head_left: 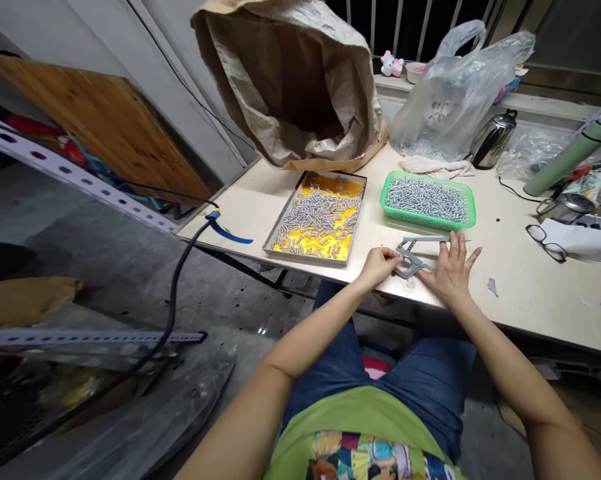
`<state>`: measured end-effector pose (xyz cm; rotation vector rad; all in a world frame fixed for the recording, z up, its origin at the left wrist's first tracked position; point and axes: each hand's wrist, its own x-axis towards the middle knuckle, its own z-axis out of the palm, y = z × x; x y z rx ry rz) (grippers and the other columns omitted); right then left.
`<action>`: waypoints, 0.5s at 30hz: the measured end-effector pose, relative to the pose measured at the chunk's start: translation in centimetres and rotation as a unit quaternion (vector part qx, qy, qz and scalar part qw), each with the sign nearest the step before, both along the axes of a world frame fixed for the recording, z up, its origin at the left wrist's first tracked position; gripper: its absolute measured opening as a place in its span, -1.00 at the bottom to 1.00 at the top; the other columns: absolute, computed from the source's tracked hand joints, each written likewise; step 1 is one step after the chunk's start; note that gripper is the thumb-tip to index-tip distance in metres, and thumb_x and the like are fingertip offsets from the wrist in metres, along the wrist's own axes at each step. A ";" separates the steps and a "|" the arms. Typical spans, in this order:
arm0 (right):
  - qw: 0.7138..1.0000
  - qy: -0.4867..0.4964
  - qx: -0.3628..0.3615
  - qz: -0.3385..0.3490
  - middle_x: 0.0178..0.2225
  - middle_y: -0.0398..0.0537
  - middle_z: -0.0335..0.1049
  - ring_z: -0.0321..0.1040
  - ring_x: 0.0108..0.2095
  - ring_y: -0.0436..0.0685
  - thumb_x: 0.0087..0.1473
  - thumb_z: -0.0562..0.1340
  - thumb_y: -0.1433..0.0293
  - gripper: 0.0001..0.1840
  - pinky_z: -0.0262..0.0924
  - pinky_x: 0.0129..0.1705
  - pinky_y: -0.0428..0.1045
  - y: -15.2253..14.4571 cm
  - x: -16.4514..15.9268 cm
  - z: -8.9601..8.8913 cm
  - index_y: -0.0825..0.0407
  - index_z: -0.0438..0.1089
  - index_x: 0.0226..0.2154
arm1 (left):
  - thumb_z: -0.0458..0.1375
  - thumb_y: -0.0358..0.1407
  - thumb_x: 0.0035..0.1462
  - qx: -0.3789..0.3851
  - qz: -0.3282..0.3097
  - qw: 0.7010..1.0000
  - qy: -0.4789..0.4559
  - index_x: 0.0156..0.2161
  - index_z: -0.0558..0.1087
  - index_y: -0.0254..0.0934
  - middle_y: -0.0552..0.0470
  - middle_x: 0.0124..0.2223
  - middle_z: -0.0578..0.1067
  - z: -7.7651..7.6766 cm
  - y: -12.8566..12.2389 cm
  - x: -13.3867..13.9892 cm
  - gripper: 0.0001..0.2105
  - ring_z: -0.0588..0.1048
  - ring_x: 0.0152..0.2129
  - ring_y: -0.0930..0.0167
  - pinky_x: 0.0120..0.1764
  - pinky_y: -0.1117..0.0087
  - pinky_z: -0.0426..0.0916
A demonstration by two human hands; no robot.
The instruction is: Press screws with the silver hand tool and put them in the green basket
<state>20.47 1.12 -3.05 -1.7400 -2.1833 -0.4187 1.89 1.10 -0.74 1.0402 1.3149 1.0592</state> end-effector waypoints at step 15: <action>1.000 0.013 0.026 0.008 0.30 0.46 -0.14 -0.35 0.33 0.50 0.04 0.05 -0.03 -0.17 -0.53 0.20 0.55 -0.1 -0.2 -0.1 0.26 0.09 0.15 | 0.20 -0.46 -0.17 0.001 -0.050 0.986 0.159 -0.60 0.48 -0.35 0.10 -0.63 0.44 -0.8 -0.1 -0.5 -0.93 0.38 -0.60 0.49 -0.45 0.48 0.20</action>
